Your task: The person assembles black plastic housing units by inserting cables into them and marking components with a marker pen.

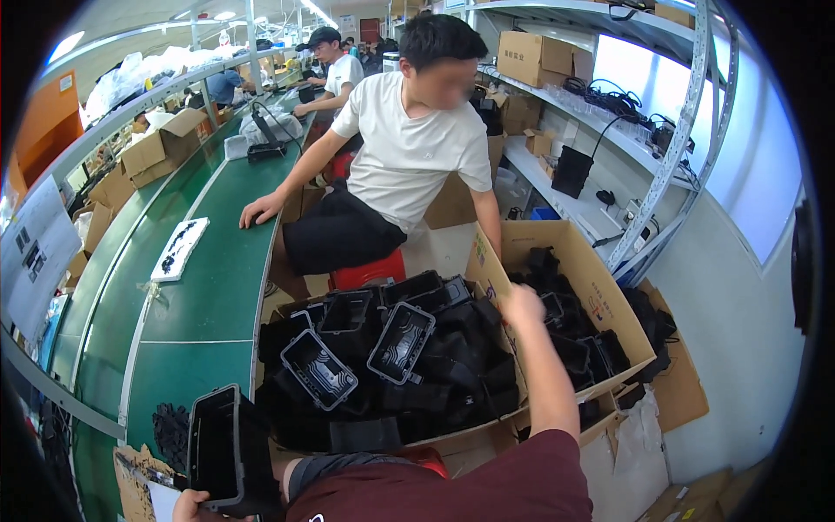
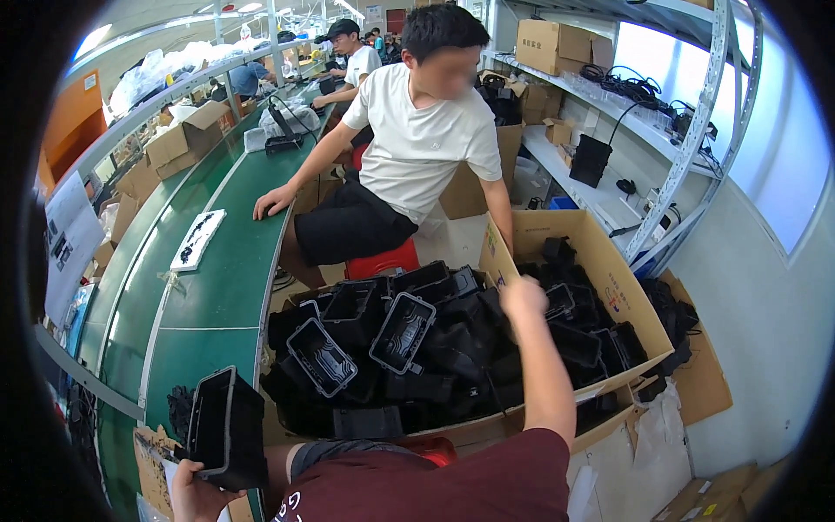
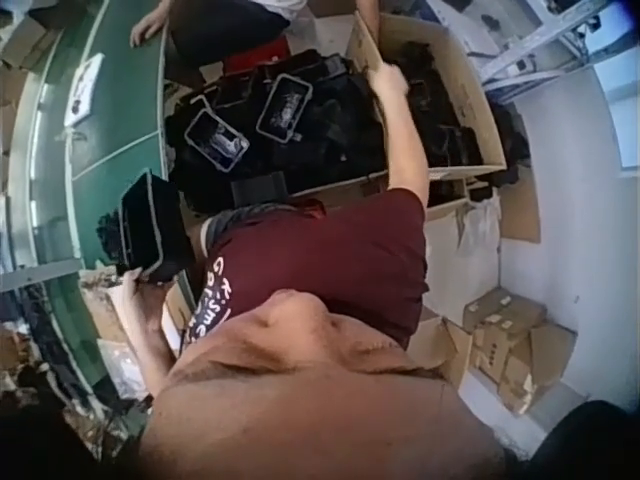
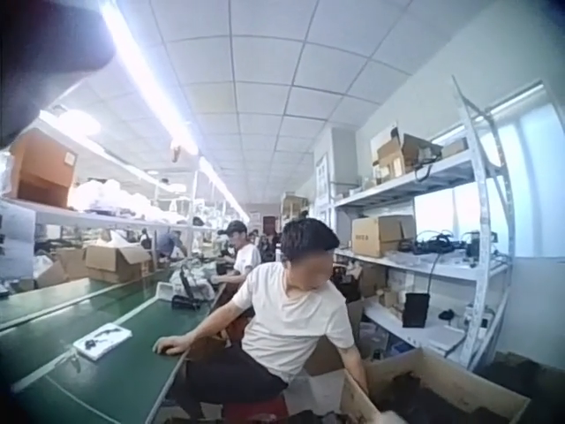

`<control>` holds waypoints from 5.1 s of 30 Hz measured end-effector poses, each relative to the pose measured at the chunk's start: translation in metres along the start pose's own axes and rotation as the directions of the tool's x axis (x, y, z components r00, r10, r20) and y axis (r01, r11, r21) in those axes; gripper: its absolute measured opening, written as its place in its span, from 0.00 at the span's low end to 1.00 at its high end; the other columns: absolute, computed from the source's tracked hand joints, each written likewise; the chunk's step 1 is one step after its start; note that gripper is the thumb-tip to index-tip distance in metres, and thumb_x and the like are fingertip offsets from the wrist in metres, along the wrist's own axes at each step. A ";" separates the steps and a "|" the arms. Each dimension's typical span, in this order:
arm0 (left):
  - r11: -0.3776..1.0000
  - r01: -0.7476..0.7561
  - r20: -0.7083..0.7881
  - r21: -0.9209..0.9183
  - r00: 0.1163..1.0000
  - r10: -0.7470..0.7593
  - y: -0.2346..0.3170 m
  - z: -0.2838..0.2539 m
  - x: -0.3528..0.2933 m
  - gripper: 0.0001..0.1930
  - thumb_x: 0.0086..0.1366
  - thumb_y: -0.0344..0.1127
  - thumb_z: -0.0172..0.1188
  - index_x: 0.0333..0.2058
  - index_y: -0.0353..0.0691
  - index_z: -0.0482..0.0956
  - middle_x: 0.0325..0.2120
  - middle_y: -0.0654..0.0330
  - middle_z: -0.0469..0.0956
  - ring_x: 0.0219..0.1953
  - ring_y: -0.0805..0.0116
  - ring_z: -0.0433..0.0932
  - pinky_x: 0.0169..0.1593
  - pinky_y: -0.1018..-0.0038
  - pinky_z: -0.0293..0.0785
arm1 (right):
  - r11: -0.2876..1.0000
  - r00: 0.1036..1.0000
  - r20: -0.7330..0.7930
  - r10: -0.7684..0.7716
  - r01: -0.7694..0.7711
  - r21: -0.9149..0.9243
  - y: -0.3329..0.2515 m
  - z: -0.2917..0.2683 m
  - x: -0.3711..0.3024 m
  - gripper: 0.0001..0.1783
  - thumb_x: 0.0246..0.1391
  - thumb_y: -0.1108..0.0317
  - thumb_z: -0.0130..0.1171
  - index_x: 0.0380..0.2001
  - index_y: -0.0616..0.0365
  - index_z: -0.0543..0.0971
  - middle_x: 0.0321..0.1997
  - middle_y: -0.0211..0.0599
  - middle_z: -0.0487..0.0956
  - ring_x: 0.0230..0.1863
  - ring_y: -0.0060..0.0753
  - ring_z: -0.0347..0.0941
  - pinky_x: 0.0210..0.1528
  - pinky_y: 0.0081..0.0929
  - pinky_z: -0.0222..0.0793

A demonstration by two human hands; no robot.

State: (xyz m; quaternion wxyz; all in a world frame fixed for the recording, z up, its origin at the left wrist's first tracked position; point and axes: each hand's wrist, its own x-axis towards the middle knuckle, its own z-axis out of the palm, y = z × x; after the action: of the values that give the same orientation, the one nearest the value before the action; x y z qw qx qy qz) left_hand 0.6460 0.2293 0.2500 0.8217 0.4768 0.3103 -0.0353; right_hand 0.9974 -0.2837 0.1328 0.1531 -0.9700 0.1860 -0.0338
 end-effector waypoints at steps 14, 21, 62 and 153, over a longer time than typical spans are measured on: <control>0.965 -0.252 0.008 0.069 0.968 0.252 -0.023 0.068 0.022 0.21 0.63 0.37 0.56 0.54 0.38 0.71 0.45 0.52 0.77 0.45 0.58 0.78 0.42 0.59 0.76 | -0.025 0.042 -0.133 -0.990 0.886 0.462 -0.185 -0.028 -0.163 0.17 0.40 0.56 0.69 0.27 0.56 0.77 0.31 0.38 0.79 0.36 0.46 0.78 0.37 0.41 0.73; 0.881 -0.167 0.159 0.443 0.982 0.106 -0.026 -0.006 -0.008 0.11 0.71 0.35 0.52 0.45 0.36 0.78 0.40 0.58 0.79 0.42 0.67 0.78 0.48 0.71 0.73 | 0.949 0.946 -0.167 -0.278 0.243 -0.201 -0.048 -0.034 0.013 0.15 0.50 0.59 0.65 0.33 0.61 0.79 0.34 0.52 0.82 0.39 0.52 0.80 0.40 0.45 0.75; 0.183 0.895 -0.721 0.406 0.190 0.666 0.067 -0.443 -0.159 0.20 0.58 0.49 0.61 0.36 0.35 0.84 0.36 0.49 0.82 0.41 0.50 0.81 0.45 0.56 0.77 | -0.773 -0.843 -0.221 -0.491 0.305 0.556 -0.436 0.077 -0.427 0.16 0.50 0.59 0.71 0.35 0.59 0.80 0.34 0.43 0.80 0.33 0.44 0.79 0.33 0.36 0.74; 0.315 -0.043 -0.287 0.948 0.312 0.906 -0.113 -0.084 -0.146 0.12 0.56 0.37 0.68 0.36 0.39 0.78 0.24 0.58 0.74 0.26 0.57 0.76 0.28 0.67 0.70 | -0.678 -0.853 -0.505 -0.130 -0.295 0.673 -0.407 0.024 -0.490 0.28 0.46 0.62 0.71 0.51 0.60 0.77 0.45 0.42 0.78 0.36 0.37 0.76 0.36 0.31 0.71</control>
State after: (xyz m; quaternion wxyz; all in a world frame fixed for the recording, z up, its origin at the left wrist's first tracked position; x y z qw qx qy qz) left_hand 0.4489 0.2008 0.2134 0.1929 0.8248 0.4019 0.3479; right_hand 0.6886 0.2649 0.2321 -0.2959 0.0902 0.9288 -0.2042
